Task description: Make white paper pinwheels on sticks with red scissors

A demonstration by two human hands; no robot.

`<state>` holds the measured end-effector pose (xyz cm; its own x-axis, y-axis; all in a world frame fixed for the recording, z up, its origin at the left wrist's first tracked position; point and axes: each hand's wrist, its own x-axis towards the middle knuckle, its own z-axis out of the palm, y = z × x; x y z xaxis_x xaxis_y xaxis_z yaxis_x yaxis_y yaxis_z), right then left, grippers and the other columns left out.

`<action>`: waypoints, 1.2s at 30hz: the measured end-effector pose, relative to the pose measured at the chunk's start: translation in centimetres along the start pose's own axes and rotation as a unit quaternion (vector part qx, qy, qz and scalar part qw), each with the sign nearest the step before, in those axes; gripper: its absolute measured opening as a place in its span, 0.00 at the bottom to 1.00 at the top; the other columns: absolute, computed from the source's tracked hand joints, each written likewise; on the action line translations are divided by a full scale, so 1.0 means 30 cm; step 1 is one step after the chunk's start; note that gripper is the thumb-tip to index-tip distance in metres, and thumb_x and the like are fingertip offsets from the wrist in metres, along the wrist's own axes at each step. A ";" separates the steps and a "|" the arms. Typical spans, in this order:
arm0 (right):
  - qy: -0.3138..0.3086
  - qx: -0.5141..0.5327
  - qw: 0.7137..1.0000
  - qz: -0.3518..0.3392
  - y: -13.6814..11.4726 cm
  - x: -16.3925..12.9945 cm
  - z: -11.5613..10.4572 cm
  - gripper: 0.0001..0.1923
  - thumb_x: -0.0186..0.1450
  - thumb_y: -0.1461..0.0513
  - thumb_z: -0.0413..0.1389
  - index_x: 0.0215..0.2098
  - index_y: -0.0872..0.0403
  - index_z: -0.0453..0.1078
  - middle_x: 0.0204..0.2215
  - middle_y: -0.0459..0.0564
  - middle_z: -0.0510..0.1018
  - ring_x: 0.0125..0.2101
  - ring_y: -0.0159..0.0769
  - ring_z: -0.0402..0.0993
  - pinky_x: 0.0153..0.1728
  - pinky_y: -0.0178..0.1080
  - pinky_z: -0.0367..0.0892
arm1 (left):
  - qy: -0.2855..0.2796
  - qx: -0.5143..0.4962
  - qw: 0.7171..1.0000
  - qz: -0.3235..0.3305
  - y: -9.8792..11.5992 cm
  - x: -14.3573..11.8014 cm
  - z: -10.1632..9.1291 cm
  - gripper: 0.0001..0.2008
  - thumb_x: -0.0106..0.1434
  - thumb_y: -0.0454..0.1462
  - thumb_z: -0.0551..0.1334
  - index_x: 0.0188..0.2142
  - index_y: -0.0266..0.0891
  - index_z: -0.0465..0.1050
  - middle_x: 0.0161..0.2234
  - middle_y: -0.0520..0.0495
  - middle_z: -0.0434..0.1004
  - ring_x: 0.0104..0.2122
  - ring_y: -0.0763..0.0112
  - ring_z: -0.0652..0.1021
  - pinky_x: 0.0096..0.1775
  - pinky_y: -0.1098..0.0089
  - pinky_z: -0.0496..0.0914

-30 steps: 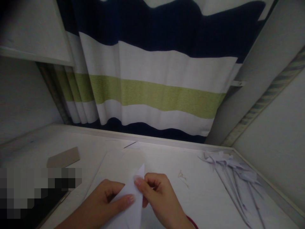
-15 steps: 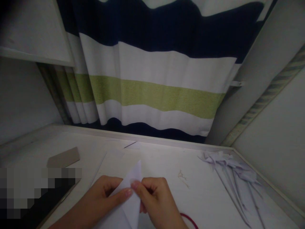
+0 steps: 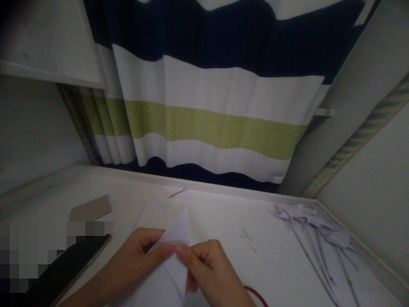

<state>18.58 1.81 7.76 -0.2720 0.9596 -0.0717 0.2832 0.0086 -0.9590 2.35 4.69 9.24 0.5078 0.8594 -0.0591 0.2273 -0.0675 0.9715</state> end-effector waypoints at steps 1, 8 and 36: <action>-0.013 0.003 1.000 0.008 -0.002 0.000 -0.001 0.28 0.60 0.49 0.46 0.08 0.55 0.58 0.08 0.41 0.60 0.12 0.25 0.56 0.17 0.30 0.52 | 0.004 -0.003 1.000 -0.001 -0.002 0.001 -0.002 0.19 0.57 0.47 0.54 0.23 0.32 0.69 0.20 0.53 0.62 0.21 0.77 0.63 0.22 0.77 0.56; -0.033 0.012 0.999 0.029 -0.003 0.009 0.003 0.29 0.59 0.46 0.44 0.07 0.54 0.57 0.07 0.41 0.60 0.11 0.24 0.55 0.14 0.30 0.50 | 0.008 -0.016 1.000 -0.005 -0.009 0.001 -0.012 0.20 0.57 0.48 0.53 0.23 0.32 0.68 0.20 0.53 0.61 0.21 0.77 0.62 0.22 0.77 0.56; -0.013 -0.073 0.997 0.021 -0.037 -0.031 -0.010 0.23 0.60 0.52 0.47 0.12 0.55 0.61 0.08 0.40 0.59 0.12 0.25 0.57 0.15 0.29 0.52 | 0.080 -0.117 0.989 -0.050 0.032 -0.013 -0.088 0.17 0.52 0.48 0.60 0.25 0.34 0.71 0.21 0.51 0.71 0.20 0.75 0.69 0.21 0.77 0.62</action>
<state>18.80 1.01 8.96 -0.2813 0.9522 -0.1195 0.4256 0.0122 -0.9048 0.17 5.62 10.80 0.3505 0.9263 -0.1380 0.0618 0.1242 0.9903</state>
